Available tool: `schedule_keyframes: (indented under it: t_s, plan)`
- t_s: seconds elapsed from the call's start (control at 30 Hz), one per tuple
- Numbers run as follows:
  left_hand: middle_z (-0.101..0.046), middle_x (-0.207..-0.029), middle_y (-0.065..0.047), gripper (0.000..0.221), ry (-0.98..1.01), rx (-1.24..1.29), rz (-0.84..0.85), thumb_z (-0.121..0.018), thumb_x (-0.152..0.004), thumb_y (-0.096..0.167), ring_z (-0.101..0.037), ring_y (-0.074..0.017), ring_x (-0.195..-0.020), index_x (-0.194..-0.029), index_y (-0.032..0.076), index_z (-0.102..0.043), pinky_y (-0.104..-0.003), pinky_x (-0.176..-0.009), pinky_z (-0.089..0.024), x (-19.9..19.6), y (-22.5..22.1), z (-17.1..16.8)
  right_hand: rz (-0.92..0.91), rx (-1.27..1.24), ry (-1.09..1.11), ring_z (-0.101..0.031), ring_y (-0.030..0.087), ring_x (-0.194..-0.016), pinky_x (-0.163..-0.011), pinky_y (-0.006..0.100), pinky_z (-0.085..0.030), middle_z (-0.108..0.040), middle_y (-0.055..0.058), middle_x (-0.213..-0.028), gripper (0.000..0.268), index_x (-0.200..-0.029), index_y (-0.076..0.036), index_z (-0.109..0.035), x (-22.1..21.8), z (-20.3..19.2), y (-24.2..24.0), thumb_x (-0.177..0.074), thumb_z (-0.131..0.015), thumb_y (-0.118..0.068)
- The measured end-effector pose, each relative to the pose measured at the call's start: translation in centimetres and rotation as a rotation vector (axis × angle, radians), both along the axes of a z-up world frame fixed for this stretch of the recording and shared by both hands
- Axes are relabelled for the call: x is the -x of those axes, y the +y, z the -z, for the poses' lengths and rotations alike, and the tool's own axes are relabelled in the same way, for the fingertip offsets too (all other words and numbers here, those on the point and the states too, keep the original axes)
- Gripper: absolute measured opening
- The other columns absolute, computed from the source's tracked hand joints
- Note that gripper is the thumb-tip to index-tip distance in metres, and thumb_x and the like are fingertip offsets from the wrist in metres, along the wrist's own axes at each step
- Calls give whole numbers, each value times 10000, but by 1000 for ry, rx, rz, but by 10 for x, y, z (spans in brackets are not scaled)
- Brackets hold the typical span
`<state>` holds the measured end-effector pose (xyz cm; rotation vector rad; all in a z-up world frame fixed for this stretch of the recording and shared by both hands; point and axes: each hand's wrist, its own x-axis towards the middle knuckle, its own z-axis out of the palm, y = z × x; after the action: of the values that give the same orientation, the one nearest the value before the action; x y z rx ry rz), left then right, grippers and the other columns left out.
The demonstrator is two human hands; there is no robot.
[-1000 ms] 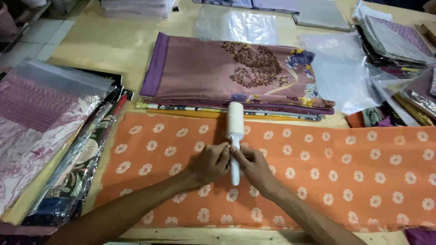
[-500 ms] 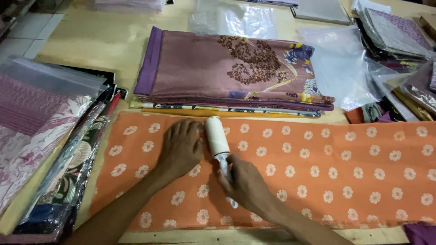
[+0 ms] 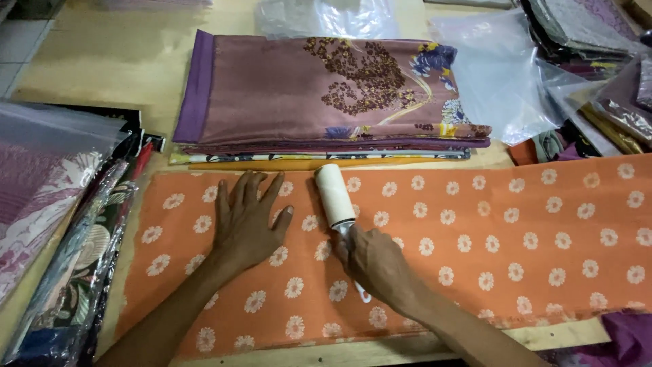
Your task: Using a lint roller to remove lint and debris from a piece of patterned fabric on a packing table.
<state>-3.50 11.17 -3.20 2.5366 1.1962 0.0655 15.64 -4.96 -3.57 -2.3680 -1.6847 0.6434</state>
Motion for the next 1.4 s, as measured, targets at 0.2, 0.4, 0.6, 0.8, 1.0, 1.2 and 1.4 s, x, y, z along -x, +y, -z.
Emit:
schedule_keyframes:
  t_s: [0.2,0.4,0.6,0.8,1.0,1.2,1.4]
  plan:
    - [-326,-1585,-118,650,8,49,10,-362,-1054,519,-146,-313,-1567,-1630,220,-327,-610,-1239,51,3,-7,-24,-155,79,-246,-635,391,-578,-497,477,-533,-627,149,-651,274,-899,-81,-625,-27,-25,-5,-1014,-574,-324]
    - [-327,-1578,-116,653,-57,71,3,-396,-1049,533,-145,-311,-1568,-1630,241,-331,-589,-1250,64,3,-5,-26,-259,90,-453,-725,479,-664,-537,505,-615,-650,211,-736,197,-925,-74,-645,-60,-14,-23,-968,-588,-258]
    - [-317,-1584,-116,652,-39,74,-3,-369,-1056,551,-129,-309,-1575,-1640,268,-309,-589,-1246,72,3,-5,-23,-199,107,-475,-728,478,-701,-583,497,-616,-639,221,-841,203,-1031,-73,-623,-121,23,-52,-1009,-513,-241]
    - [-347,-1569,-131,657,-30,33,9,-354,-1057,573,-163,-315,-1569,-1634,260,-329,-595,-1249,56,3,-2,-19,474,207,-36,-787,437,-788,-759,490,-639,-762,296,-844,458,-1015,-37,-702,-133,-41,-57,-1059,-524,-457]
    - [-308,-1583,-66,719,-32,-83,27,-352,-986,605,-173,-248,-1529,-1611,254,-300,-579,-1238,73,4,5,4,468,250,-161,-580,249,-493,-509,381,-432,-726,137,-685,504,-884,-42,-642,-209,-25,-95,-1100,-450,-455]
    - [-276,-1605,-55,721,-19,-48,17,-326,-982,612,-143,-231,-1539,-1613,264,-283,-561,-1238,93,2,4,1,520,312,-298,-656,283,-564,-522,399,-490,-756,157,-764,502,-1037,-38,-652,-260,-25,-124,-1112,-431,-483]
    - [-320,-1569,-39,699,-55,-46,16,-368,-985,585,-189,-221,-1521,-1597,250,-331,-576,-1234,67,3,1,-5,540,349,-518,-782,418,-838,-679,508,-572,-820,227,-975,572,-1132,-88,-700,-312,-16,-151,-1089,-387,-566]
